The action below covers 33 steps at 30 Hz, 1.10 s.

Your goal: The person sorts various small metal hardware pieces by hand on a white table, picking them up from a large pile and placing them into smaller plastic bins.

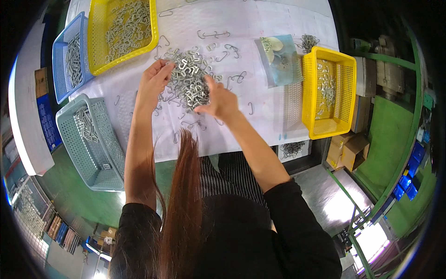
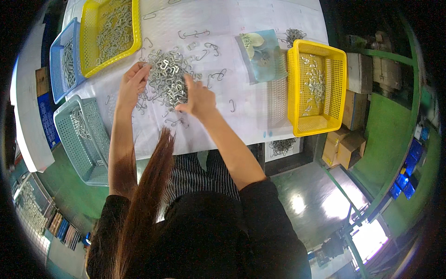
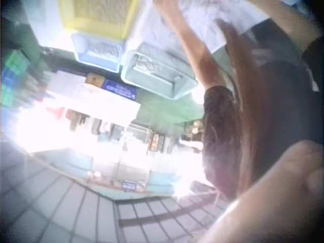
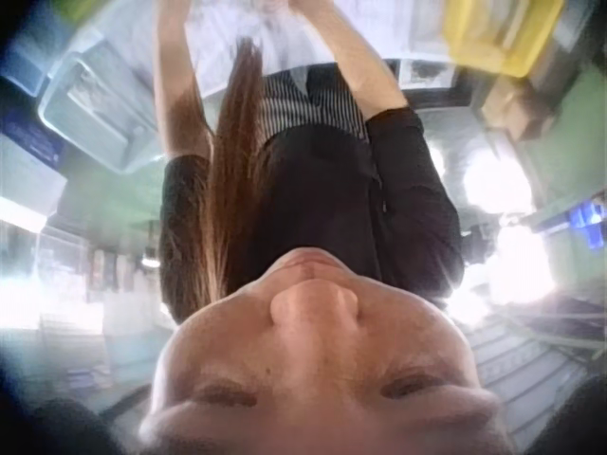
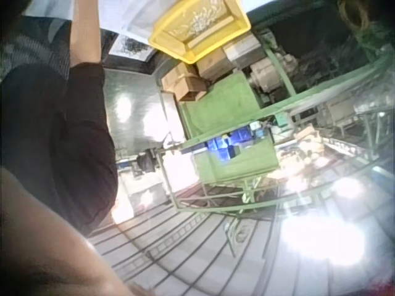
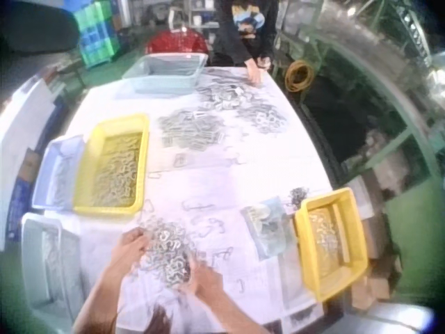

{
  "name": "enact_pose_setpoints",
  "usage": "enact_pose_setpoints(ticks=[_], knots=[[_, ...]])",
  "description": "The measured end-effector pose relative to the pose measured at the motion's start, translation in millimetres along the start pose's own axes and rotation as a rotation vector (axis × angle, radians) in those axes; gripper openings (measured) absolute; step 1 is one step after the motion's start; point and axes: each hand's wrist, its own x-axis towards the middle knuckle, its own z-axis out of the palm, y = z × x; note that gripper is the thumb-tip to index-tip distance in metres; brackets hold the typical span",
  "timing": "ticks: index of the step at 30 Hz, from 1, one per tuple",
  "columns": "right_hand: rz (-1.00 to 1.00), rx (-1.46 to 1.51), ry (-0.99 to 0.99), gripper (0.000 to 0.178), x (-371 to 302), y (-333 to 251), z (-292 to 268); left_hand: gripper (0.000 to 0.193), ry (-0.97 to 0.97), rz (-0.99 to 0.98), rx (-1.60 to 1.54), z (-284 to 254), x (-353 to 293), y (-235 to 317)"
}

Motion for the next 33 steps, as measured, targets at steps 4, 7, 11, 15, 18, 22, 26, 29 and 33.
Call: enact_pose_setpoints(ticks=[4, 7, 11, 15, 18, 22, 26, 29, 33], knots=[[-0.054, -0.038, 0.073, 0.061, 8, -6, 6, 0.021, -0.008, 0.065, -0.337, -6, -26, 12], [0.046, 0.261, 0.193, 0.039, 9, -4, -28, 0.024, 0.024, 0.131, -0.442, -21, -39, 2], [-0.035, 0.648, 0.193, 0.04, 5, -15, -93, 0.027, -0.069, 0.23, -0.679, -49, -43, -35], [-0.033, 0.466, 0.289, 0.036, 32, 11, -112, 0.023, 0.089, 0.036, -0.942, -28, -40, -46], [0.011, 0.268, 0.428, 0.034, 36, 13, -99, 0.017, 0.121, -0.032, -0.703, -10, -32, -62], [-0.026, 0.044, 0.293, 0.034, 22, 35, -46, 0.025, 0.145, 0.142, 0.451, 29, -25, -97], [-0.025, -0.083, 0.153, 0.03, -5, 17, 3, 0.022, 0.312, 0.381, 0.791, 68, -27, -111], [0.015, -0.047, 0.224, 0.023, -9, 17, 20, 0.019, 0.323, 0.389, 0.766, 72, -20, -118], [0.005, 0.174, 0.165, 0.022, -7, 34, 25, 0.017, 0.057, 0.106, 0.377, 39, -29, -96]])
